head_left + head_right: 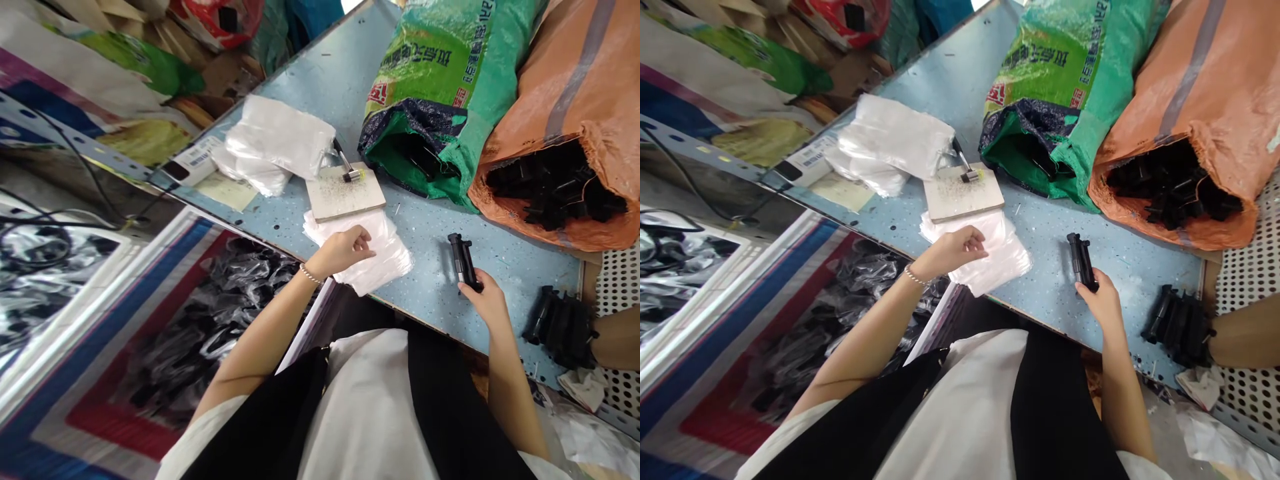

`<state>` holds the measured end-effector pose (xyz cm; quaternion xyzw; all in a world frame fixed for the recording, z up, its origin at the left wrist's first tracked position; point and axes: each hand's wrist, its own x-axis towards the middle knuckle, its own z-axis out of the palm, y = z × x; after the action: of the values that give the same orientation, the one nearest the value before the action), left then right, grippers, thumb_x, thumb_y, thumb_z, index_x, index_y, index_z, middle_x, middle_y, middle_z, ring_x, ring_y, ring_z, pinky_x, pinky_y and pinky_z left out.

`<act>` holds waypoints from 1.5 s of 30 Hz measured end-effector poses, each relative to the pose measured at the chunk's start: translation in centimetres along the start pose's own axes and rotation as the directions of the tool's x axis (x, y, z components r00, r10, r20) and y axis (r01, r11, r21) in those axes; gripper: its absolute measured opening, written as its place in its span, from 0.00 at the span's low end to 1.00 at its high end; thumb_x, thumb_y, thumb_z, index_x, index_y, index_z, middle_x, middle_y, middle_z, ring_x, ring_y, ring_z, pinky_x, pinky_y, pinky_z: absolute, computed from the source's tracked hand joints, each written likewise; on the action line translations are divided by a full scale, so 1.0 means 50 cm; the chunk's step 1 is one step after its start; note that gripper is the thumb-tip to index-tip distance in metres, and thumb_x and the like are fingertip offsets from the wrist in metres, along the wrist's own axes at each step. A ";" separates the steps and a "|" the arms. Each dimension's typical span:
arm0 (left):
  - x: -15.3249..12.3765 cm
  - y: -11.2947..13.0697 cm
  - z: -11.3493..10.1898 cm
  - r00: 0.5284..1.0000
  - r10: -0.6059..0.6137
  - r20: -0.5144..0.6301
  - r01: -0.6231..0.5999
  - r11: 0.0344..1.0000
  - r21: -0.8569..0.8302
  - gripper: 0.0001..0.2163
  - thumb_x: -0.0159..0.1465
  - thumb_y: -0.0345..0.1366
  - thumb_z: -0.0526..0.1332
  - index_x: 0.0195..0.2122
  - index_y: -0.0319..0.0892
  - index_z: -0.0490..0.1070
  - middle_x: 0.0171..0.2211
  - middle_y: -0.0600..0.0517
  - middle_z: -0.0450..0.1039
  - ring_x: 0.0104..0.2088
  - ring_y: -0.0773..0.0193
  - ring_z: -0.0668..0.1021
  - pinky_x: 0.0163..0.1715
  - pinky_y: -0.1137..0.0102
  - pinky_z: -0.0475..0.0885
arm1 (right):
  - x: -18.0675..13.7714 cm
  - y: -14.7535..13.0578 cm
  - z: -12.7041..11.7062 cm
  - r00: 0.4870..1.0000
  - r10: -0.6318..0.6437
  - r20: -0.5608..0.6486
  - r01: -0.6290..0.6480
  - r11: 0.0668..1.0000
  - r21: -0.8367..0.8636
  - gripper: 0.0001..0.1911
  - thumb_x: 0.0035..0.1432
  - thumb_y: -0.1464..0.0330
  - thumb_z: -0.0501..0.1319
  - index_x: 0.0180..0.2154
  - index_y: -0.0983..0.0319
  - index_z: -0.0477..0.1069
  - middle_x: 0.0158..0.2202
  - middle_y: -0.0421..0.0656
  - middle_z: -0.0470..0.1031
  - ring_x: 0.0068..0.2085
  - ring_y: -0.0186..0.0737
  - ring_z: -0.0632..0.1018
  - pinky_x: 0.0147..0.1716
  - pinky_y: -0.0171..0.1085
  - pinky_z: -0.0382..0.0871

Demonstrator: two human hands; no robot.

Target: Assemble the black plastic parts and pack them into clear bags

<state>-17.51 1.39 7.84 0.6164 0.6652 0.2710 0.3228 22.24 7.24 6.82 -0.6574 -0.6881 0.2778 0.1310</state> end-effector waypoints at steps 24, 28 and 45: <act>0.011 0.004 0.058 0.952 -0.115 -0.283 0.131 0.991 0.037 0.09 0.63 0.40 0.67 0.38 0.41 0.73 0.42 0.44 0.76 0.40 0.55 0.78 0.40 0.63 0.73 | -0.059 -0.159 0.112 0.908 -0.088 0.409 -0.315 0.499 0.807 0.20 0.47 0.59 0.72 0.43 0.57 0.79 0.40 0.41 0.80 0.41 0.42 0.77 0.40 0.38 0.70; 0.050 -0.013 0.045 0.951 -0.194 -0.242 0.200 0.980 -0.001 0.07 0.66 0.34 0.59 0.30 0.41 0.72 0.34 0.46 0.75 0.39 0.55 0.77 0.39 0.65 0.70 | -0.066 -0.160 0.111 0.907 -0.102 0.408 -0.305 0.506 0.807 0.19 0.48 0.60 0.72 0.44 0.57 0.79 0.40 0.41 0.79 0.41 0.42 0.76 0.41 0.38 0.70; 0.034 -0.013 0.032 0.959 -0.107 -0.261 0.119 0.992 0.030 0.06 0.61 0.35 0.63 0.28 0.43 0.68 0.34 0.46 0.74 0.39 0.55 0.76 0.39 0.63 0.70 | -0.088 -0.166 0.112 0.892 -0.075 0.446 -0.349 0.514 0.784 0.16 0.50 0.58 0.69 0.39 0.58 0.76 0.37 0.41 0.77 0.37 0.41 0.75 0.39 0.38 0.71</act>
<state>-16.74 2.97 6.14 0.5437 0.7419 0.3152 0.2339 12.73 1.90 7.70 -0.4853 -0.4195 0.7226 0.2574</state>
